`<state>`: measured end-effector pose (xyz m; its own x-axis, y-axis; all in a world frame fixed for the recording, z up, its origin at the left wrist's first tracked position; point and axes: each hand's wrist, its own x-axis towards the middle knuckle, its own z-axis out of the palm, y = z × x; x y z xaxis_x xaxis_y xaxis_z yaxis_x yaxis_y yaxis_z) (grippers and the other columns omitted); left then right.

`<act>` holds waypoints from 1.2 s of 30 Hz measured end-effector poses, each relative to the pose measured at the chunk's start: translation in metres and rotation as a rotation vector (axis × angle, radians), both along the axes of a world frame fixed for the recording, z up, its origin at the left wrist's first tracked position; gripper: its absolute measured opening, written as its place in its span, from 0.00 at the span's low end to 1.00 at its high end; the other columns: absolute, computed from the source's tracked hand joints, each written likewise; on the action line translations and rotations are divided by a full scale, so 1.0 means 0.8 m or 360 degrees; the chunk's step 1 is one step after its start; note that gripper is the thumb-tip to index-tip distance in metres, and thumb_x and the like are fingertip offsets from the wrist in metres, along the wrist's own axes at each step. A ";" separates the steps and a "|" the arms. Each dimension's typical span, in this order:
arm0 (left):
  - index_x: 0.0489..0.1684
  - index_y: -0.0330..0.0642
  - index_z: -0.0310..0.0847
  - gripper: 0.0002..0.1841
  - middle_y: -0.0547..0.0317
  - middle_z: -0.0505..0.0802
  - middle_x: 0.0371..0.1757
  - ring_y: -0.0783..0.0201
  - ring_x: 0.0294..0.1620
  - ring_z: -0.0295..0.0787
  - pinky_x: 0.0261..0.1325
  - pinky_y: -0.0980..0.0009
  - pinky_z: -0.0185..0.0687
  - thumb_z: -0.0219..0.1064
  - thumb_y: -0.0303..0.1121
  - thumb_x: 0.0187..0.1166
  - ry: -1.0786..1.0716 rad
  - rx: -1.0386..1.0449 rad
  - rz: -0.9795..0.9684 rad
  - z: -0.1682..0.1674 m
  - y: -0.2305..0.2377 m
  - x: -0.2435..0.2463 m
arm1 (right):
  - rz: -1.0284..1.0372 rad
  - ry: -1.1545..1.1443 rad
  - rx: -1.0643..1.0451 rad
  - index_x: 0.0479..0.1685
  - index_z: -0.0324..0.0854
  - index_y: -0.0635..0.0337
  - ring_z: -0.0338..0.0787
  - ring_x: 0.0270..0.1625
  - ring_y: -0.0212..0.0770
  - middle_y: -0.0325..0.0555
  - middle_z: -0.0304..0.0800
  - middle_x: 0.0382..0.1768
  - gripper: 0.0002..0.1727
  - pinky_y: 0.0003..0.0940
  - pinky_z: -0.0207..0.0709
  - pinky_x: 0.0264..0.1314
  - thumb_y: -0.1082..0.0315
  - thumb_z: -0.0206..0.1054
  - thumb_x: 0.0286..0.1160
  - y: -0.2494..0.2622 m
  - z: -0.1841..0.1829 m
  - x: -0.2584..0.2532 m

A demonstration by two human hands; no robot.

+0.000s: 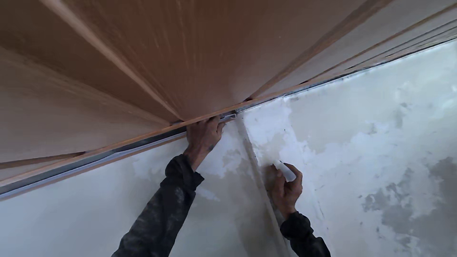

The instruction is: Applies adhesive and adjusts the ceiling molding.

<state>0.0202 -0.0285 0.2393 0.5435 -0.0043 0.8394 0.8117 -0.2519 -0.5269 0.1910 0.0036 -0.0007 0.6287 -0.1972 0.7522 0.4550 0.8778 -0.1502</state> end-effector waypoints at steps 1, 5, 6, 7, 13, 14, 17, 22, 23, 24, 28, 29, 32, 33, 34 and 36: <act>0.52 0.38 0.91 0.15 0.40 0.94 0.51 0.37 0.52 0.92 0.47 0.38 0.83 0.69 0.42 0.83 0.0022 -0.0047 -0.0017 -0.001 -0.006 -0.002 | 0.0005 0.0002 0.0002 0.63 0.73 0.70 0.90 0.55 0.17 0.43 0.93 0.52 0.24 0.16 0.83 0.62 0.54 0.61 0.89 0.000 0.000 0.000; 0.52 0.40 0.92 0.14 0.40 0.94 0.51 0.35 0.53 0.91 0.50 0.35 0.81 0.72 0.40 0.80 0.0014 -0.0210 -0.0105 0.003 -0.020 -0.003 | 0.0026 0.0014 0.0013 0.62 0.74 0.71 0.90 0.55 0.18 0.44 0.93 0.51 0.23 0.17 0.84 0.61 0.56 0.62 0.88 -0.001 0.002 0.000; 0.52 0.41 0.92 0.13 0.41 0.95 0.51 0.36 0.53 0.91 0.51 0.34 0.80 0.73 0.40 0.80 0.0015 -0.0240 -0.0116 0.004 -0.023 -0.004 | 0.0037 0.0015 0.0016 0.62 0.74 0.71 0.90 0.55 0.18 0.44 0.93 0.51 0.23 0.17 0.84 0.61 0.56 0.63 0.87 -0.001 0.002 0.000; 0.53 0.41 0.92 0.13 0.41 0.95 0.52 0.36 0.54 0.91 0.53 0.34 0.79 0.73 0.39 0.79 0.0018 -0.0267 -0.0120 0.005 -0.025 -0.005 | 0.0049 0.0015 0.0023 0.62 0.74 0.71 0.90 0.55 0.18 0.43 0.93 0.51 0.23 0.17 0.84 0.62 0.56 0.63 0.87 -0.001 0.002 0.000; 0.53 0.42 0.92 0.10 0.42 0.94 0.51 0.38 0.53 0.91 0.52 0.36 0.80 0.72 0.33 0.79 0.0048 -0.0328 -0.0097 0.011 -0.024 -0.010 | 0.0059 0.0005 0.0008 0.62 0.73 0.72 0.90 0.55 0.17 0.42 0.93 0.52 0.23 0.16 0.83 0.62 0.56 0.62 0.88 -0.003 0.001 -0.001; 0.53 0.43 0.93 0.10 0.42 0.95 0.50 0.38 0.52 0.91 0.50 0.37 0.80 0.71 0.34 0.80 0.0035 -0.0336 -0.0086 0.014 -0.021 -0.009 | 0.0062 0.0000 0.0010 0.62 0.73 0.72 0.90 0.56 0.17 0.43 0.93 0.52 0.23 0.16 0.84 0.62 0.56 0.62 0.88 -0.003 0.001 -0.001; 0.55 0.44 0.92 0.12 0.44 0.95 0.52 0.40 0.55 0.92 0.54 0.36 0.80 0.71 0.36 0.81 -0.0009 -0.0482 -0.0084 0.024 -0.019 -0.006 | 0.0073 -0.0010 0.0033 0.63 0.73 0.71 0.89 0.56 0.16 0.42 0.92 0.53 0.23 0.15 0.83 0.62 0.56 0.62 0.88 -0.002 0.001 0.000; 0.65 0.47 0.87 0.22 0.53 0.94 0.61 0.53 0.64 0.90 0.70 0.43 0.80 0.78 0.43 0.73 0.0017 -0.0829 -0.0179 0.050 -0.014 -0.002 | 0.0029 -0.0014 0.0026 0.63 0.74 0.71 0.89 0.57 0.17 0.43 0.92 0.53 0.23 0.16 0.83 0.63 0.56 0.61 0.89 0.000 0.002 0.002; 0.67 0.47 0.85 0.24 0.54 0.94 0.60 0.55 0.62 0.90 0.70 0.46 0.81 0.78 0.42 0.73 0.0035 -0.0915 -0.0212 0.055 -0.011 -0.002 | 0.0021 -0.0012 0.0026 0.63 0.74 0.71 0.90 0.56 0.18 0.43 0.93 0.52 0.23 0.17 0.84 0.62 0.56 0.61 0.89 0.001 0.002 0.002; 0.68 0.48 0.84 0.24 0.56 0.94 0.57 0.59 0.58 0.91 0.67 0.51 0.83 0.78 0.41 0.73 0.0061 -0.0987 -0.0256 0.059 -0.006 -0.002 | 0.0017 -0.0013 0.0026 0.63 0.74 0.71 0.90 0.56 0.18 0.43 0.93 0.52 0.23 0.17 0.84 0.62 0.56 0.61 0.89 0.001 0.001 0.001; 0.69 0.51 0.84 0.24 0.60 0.93 0.61 0.66 0.58 0.90 0.67 0.61 0.83 0.79 0.38 0.72 0.0138 -0.1182 -0.0308 0.071 0.000 0.001 | 0.0028 -0.0022 0.0029 0.62 0.73 0.73 0.89 0.56 0.16 0.44 0.92 0.52 0.23 0.15 0.83 0.63 0.58 0.62 0.88 -0.001 0.001 0.001; 0.70 0.53 0.84 0.24 0.62 0.93 0.62 0.67 0.60 0.90 0.68 0.61 0.83 0.78 0.39 0.73 0.0156 -0.1177 -0.0305 0.072 0.003 0.001 | 0.0038 -0.0027 0.0025 0.63 0.73 0.73 0.90 0.56 0.17 0.44 0.93 0.52 0.23 0.16 0.83 0.63 0.57 0.62 0.88 -0.001 0.000 0.001; 0.68 0.53 0.86 0.22 0.62 0.94 0.60 0.68 0.57 0.90 0.66 0.62 0.84 0.77 0.42 0.75 0.0171 -0.1146 -0.0354 0.071 0.004 0.000 | 0.0047 -0.0021 0.0020 0.63 0.73 0.73 0.89 0.56 0.17 0.44 0.93 0.52 0.24 0.15 0.83 0.62 0.57 0.62 0.88 0.000 0.000 0.001; 0.66 0.51 0.87 0.20 0.60 0.94 0.59 0.67 0.57 0.91 0.66 0.61 0.84 0.76 0.41 0.76 0.0158 -0.1150 -0.0368 0.069 0.001 0.002 | 0.0044 -0.0013 0.0011 0.63 0.73 0.74 0.89 0.56 0.16 0.45 0.92 0.52 0.24 0.15 0.82 0.62 0.57 0.63 0.87 0.000 0.000 0.001; 0.65 0.51 0.87 0.19 0.60 0.94 0.60 0.67 0.59 0.91 0.68 0.60 0.84 0.76 0.41 0.77 0.0139 -0.1171 -0.0369 0.069 -0.003 0.004 | 0.0042 -0.0003 0.0005 0.62 0.74 0.76 0.89 0.55 0.17 0.47 0.93 0.52 0.24 0.16 0.82 0.62 0.58 0.63 0.86 -0.001 0.000 0.001; 0.64 0.50 0.88 0.17 0.62 0.95 0.58 0.71 0.57 0.91 0.67 0.65 0.84 0.75 0.39 0.79 0.0147 -0.1200 -0.0442 0.069 -0.008 0.006 | 0.0047 -0.0003 -0.0002 0.62 0.74 0.74 0.90 0.55 0.17 0.46 0.93 0.52 0.24 0.16 0.83 0.62 0.57 0.63 0.87 0.000 -0.001 0.002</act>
<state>0.0253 -0.0349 0.2942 0.6731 0.4001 0.6219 0.6287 -0.7524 -0.1965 0.1922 0.0036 -0.0015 0.6331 -0.1776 0.7534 0.4290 0.8907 -0.1504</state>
